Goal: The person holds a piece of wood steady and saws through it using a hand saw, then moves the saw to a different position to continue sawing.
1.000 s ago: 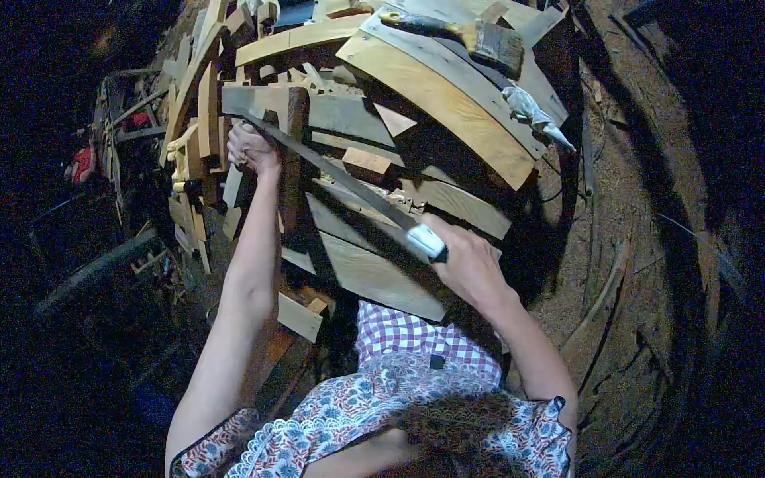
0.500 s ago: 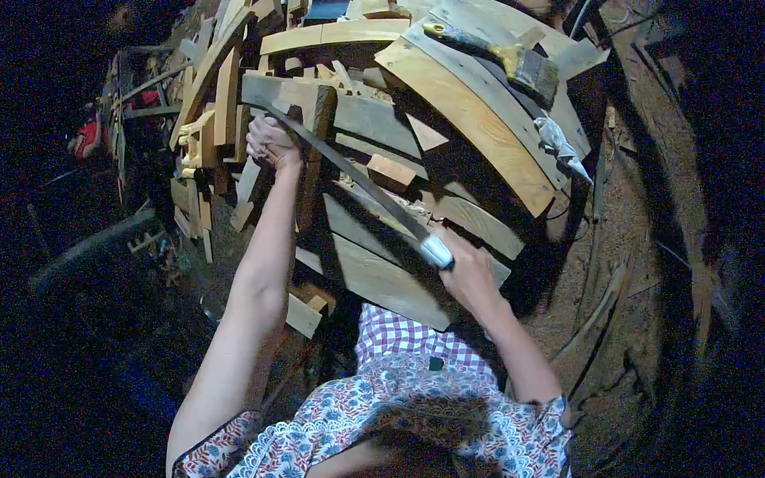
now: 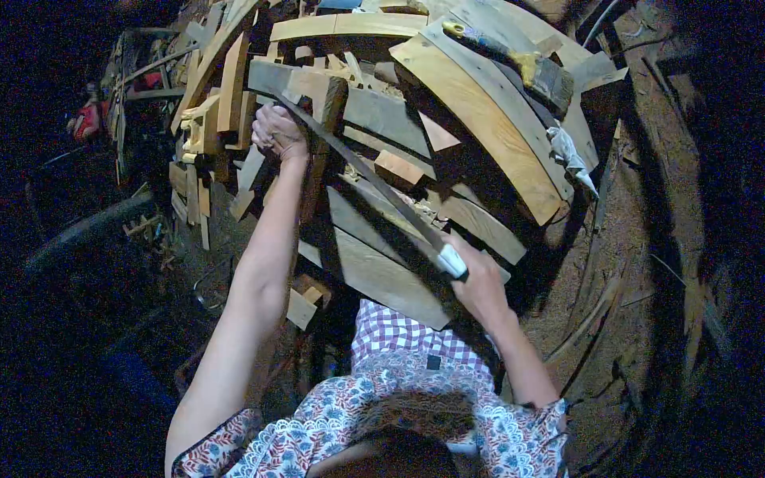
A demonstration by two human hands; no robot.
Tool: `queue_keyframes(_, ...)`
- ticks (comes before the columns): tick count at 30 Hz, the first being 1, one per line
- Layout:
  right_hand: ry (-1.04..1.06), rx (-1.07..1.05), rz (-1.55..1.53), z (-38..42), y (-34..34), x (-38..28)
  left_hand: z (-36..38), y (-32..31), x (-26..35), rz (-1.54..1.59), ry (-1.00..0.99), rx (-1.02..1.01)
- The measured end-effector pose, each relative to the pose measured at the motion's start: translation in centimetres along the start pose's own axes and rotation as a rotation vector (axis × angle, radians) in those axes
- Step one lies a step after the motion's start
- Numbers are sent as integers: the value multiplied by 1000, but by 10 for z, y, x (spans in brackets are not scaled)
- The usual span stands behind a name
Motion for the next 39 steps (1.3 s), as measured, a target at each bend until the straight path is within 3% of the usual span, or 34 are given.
queue_keyframes(3, -37, -4, 1, -4, 9, -6, -2, -4, 0, -25, 3, -27)
queue_keyframes(5, -150, -182, -24, -44, -9, -18, 3, -6, -4, -28, -3, -42)
queue_keyframes(7, -23, -121, -24, -84, -29, -32, 6, -6, -7, -30, -5, -47)
queue_keyframes(10, 19, -88, -63, -80, -28, -30, 5, -10, -10, -29, 15, -36)
queue_keyframes(12, -49, -113, -26, -38, -18, -7, 3, -8, -7, -24, 5, -2)
queue_keyframes(14, 12, -18, -18, 6, -2, 9, 2, -1, -2, -11, -7, 7)
queue_keyframes(17, -47, -35, -38, 3, 4, 1, 4, -2, -3, -6, -29, 6)
queue_keyframes(23, -56, -186, 38, -99, -34, -40, 3, -14, -11, -58, -8, -36)
queue_keyframes(25, 99, -12, -49, -89, -23, -44, 5, -11, -12, -51, 17, -40)
queue_keyframes(26, -67, -177, 76, -67, -25, -24, 6, -8, -9, -35, 0, -14)
queue_keyframes(28, -66, -49, -27, -9, -9, 7, 2, -13, -9, -48, 8, -34)
queue_keyframes(31, -98, -52, 8, 16, 5, 1, 2, -5, -5, -10, -7, 17)
queue_keyframes(34, -142, -188, 3, -38, -12, -17, 3, -10, -7, -59, 8, -7)
queue_keyframes(36, 12, -94, 1, -94, -36, -43, 2, -7, -7, -55, -26, 16)
queue_keyframes(37, 115, 61, 33, -113, -36, -54, 2, -8, -9, -83, -9, -17)
queue_keyframes(39, -19, -133, 30, -108, -37, -53, 1, -12, -6, -100, 7, -53)
Point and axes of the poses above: each hand's wrist, its own z-axis away from the middle knuckle, its own y-axis out of the back of the hand, x = y × z, the point moved 10 cm from there along -z, towards the middle knuckle, and after that the axes turned 7 degrees about z, right-handed, at the moved point
